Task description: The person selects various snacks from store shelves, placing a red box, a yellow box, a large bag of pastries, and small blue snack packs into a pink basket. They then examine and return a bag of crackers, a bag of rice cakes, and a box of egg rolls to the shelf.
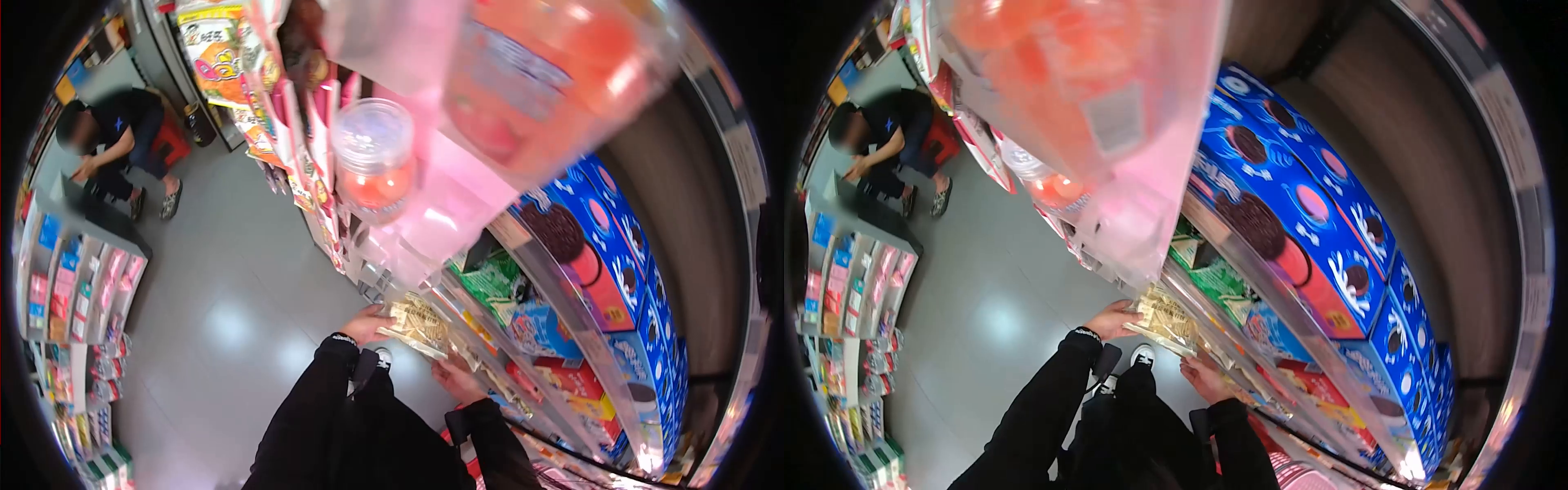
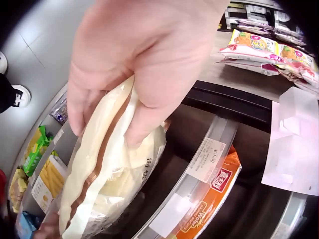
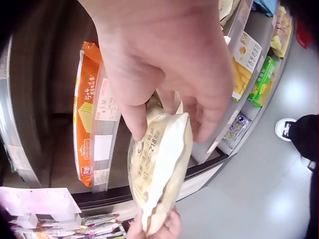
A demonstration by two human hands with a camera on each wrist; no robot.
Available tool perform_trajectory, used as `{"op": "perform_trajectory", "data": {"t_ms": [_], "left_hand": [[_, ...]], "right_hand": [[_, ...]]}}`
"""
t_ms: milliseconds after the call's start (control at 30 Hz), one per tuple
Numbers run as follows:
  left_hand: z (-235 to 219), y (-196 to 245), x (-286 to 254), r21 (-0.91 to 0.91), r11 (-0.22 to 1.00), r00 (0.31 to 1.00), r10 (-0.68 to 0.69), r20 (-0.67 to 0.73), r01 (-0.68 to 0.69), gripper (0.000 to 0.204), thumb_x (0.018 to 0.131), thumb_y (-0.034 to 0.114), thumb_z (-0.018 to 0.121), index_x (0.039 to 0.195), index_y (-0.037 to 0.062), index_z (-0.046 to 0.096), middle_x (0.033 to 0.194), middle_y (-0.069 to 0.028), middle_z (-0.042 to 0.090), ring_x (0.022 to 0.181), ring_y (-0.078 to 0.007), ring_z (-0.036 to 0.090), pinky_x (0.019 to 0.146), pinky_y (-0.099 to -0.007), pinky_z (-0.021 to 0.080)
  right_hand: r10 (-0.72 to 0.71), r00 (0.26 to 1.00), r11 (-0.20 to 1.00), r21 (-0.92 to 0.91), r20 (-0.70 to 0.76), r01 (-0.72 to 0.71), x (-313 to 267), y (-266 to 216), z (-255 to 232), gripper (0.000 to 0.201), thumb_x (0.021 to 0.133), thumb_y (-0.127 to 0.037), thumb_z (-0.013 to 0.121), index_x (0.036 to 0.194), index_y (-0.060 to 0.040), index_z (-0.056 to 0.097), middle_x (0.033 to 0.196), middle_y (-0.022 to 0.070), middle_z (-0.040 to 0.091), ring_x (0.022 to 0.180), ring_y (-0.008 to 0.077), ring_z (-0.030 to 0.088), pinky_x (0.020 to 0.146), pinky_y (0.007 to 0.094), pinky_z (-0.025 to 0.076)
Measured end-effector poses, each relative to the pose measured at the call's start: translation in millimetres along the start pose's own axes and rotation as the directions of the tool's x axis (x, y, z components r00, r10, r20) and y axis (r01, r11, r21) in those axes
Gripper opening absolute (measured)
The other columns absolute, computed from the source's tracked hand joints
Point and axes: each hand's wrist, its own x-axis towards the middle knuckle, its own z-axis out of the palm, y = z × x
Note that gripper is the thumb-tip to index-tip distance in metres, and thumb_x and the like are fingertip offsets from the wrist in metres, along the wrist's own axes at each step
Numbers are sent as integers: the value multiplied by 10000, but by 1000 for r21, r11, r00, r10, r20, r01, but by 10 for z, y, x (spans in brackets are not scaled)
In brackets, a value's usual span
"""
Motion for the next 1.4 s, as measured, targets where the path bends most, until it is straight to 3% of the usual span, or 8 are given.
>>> {"op": "perform_trajectory", "data": {"t_ms": [233,300,600,867,1067,1133,1267,1400], "left_hand": [[-59,-97,-131,-527,844,992,128,15,-101,302,789,145,539,1036,16,422,1062,-100,493,994,-226,483,876,-368,372],[-1,-320,-121,-579,761,956,224,-191,-294,310,791,107,517,1082,27,450,1040,-74,513,982,-172,481,845,-332,372],[305,-256,-42,-446,842,951,243,-191,-304,409,735,16,508,1118,46,369,936,-18,520,856,-112,482,719,-272,395],[399,139,384,-366,909,974,141,-175,-198,293,739,-21,509,998,106,461,927,-18,491,865,-154,463,730,-350,378],[335,35,300,-275,941,971,148,-186,-196,313,727,-22,506,1011,99,456,913,-30,493,862,-163,466,735,-362,383],[219,-171,249,-316,926,970,147,-194,-204,548,707,13,525,1210,55,311,1048,-54,466,993,-171,422,842,-381,328],[9,-515,-168,-186,979,983,54,-175,-87,504,739,19,525,1197,26,316,1139,-107,427,977,-197,462,837,-349,377],[-147,-727,-775,-171,985,987,-59,-151,33,410,741,87,545,1121,26,404,971,-104,534,841,-204,543,737,-308,441]], "right_hand": [[-77,991,997,-37,-113,73,123,-124,185,80,792,-98,535,847,-45,513,774,61,555,719,138,545,673,239,459],[-77,991,997,-33,-114,74,187,-92,207,74,788,-85,534,845,-41,514,764,57,552,708,135,541,662,238,458],[-177,950,984,-84,-258,160,508,111,48,77,760,-42,541,832,-15,531,687,31,527,605,113,510,531,208,426],[-210,915,967,64,-344,246,824,-130,216,213,765,8,468,961,-73,487,891,33,524,816,157,503,740,288,414],[-198,979,975,94,-49,202,908,-62,56,244,751,-7,495,960,-133,488,844,-9,481,843,133,453,819,306,333],[-190,981,980,70,41,187,811,-45,51,281,763,-32,492,1029,-117,472,894,0,491,866,142,468,805,311,356],[-112,981,979,-153,158,137,411,-31,96,371,775,-100,524,1134,-74,435,1029,39,499,952,153,481,802,302,381],[55,986,895,-445,160,22,-227,-112,231,352,776,-173,551,1104,-82,460,1007,22,515,922,129,493,784,258,388]]}}
